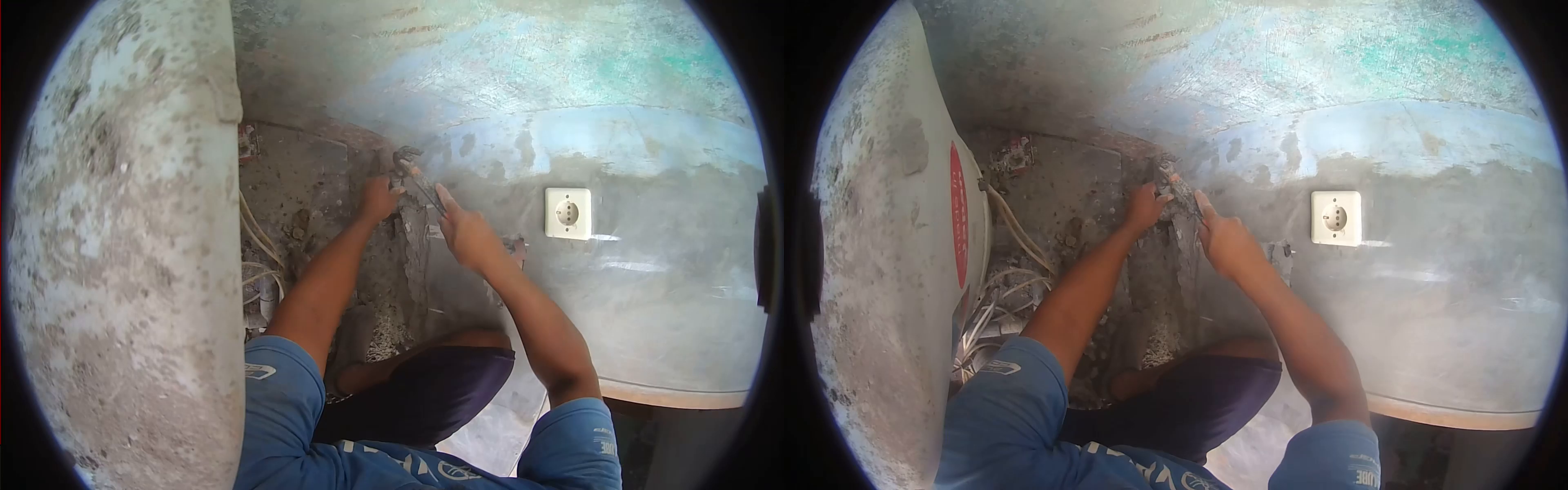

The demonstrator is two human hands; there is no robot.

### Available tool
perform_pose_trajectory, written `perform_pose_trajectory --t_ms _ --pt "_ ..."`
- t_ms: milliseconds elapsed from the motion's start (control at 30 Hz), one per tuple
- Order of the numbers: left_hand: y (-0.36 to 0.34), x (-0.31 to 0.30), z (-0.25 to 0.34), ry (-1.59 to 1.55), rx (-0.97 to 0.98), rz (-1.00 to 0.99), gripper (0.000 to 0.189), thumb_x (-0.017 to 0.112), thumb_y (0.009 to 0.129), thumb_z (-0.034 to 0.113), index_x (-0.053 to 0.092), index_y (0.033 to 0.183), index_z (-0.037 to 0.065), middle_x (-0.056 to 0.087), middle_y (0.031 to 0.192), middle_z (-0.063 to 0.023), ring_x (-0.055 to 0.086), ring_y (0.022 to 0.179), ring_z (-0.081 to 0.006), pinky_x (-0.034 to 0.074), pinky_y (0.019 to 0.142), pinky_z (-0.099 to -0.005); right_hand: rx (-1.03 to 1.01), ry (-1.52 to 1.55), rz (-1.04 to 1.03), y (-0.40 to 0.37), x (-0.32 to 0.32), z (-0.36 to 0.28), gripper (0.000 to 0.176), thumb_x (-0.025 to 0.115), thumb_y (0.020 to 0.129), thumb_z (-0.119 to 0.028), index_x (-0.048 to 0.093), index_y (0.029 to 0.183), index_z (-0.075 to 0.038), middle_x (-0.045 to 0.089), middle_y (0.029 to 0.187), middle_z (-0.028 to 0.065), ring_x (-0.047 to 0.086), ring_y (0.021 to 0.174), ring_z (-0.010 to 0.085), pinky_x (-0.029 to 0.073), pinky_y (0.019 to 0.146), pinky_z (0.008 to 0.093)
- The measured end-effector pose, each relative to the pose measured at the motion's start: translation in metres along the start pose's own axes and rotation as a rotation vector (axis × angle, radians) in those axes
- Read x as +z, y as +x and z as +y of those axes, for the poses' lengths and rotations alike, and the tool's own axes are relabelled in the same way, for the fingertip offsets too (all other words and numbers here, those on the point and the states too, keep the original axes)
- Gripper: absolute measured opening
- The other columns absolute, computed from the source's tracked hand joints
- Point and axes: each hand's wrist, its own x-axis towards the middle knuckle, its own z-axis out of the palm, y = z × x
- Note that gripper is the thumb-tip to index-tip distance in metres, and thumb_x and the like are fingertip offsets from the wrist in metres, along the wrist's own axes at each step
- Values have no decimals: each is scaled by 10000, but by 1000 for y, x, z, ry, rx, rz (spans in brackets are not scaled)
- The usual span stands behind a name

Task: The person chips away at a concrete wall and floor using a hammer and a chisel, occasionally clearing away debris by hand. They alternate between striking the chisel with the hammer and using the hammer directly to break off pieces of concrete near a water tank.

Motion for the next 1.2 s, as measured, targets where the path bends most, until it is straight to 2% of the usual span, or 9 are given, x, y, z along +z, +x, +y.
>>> perform_pose_trajectory --t_ms 200,300,400,600,667,767,833,1000,1200 --pt "3 5 -1 -109 -66 -78 373 746 788 278 639 881 -67 638 855 -267 623 838 -438 478 719 -464 -76 370 466 -17 -108 -84 610 571 913 -145 304 1461 -126 646 834 241 629 778 443 495 691 482" --pt "6 1 5 -13 -73 -86 373 746 787 276 638 894 -64 634 863 -274 620 859 -436 477 734 -463 -200 363 597 -17 -49 -50 634 586 898 -111 302 1464 -137 637 805 237 623 748 447 496 674 470" --pt "-5 6 4 46 -50 -78 362 748 782 269 643 911 -52 634 858 -273 621 868 -428 478 741 -464 100 80 -15 -8 3 -12 614 560 913 -159 298 1468 -164 645 855 237 614 755 463 483 675 497" --pt "5 0 6 -95 -37 -90 336 749 776 252 653 927 -33 638 895 -263 619 877 -426 479 751 -469 27 256 236 -13 -74 -64 605 537 928 -172 281 1476 -179 635 874 263 617 797 463 472 689 507" --pt "5 -1 13 -86 -32 -106 334 749 776 249 653 925 -34 638 903 -261 619 876 -427 479 752 -470 -83 483 555 -17 -93 -78 599 538 929 -171 286 1473 -182 629 900 278 619 822 462 475 702 502" --pt "9 -9 15 38 6 -71 333 748 775 249 654 918 -37 639 899 -262 621 863 -427 480 757 -468 6 429 372 -19 -23 -37 587 531 933 -194 292 1469 -190 632 904 276 620 826 462 474 720 512" --pt "6 -4 9 104 -18 -168 335 747 774 253 656 915 -37 641 889 -259 624 863 -423 479 762 -467 150 140 -23 -6 37 15 580 520 937 -223 288 1469 -202 637 920 271 618 829 463 471 739 528" --pt "8 0 -1 -25 -39 -81 349 760 758 266 660 894 -39 645 859 -252 628 831 -417 481 729 -454 69 231 179 -7 -46 -38 563 511 945 -219 301 1467 -187 633 833 273 606 797 473 471 719 525" --pt "5 -20 -36 -299 -194 -57 299 752 771 250 669 888 -12 656 748 -163 636 715 -279 481 668 -393 17 436 465 -33 -108 -72 546 568 936 -155 373 1447 -143 538 624 169 575 565 271 468 598 356"
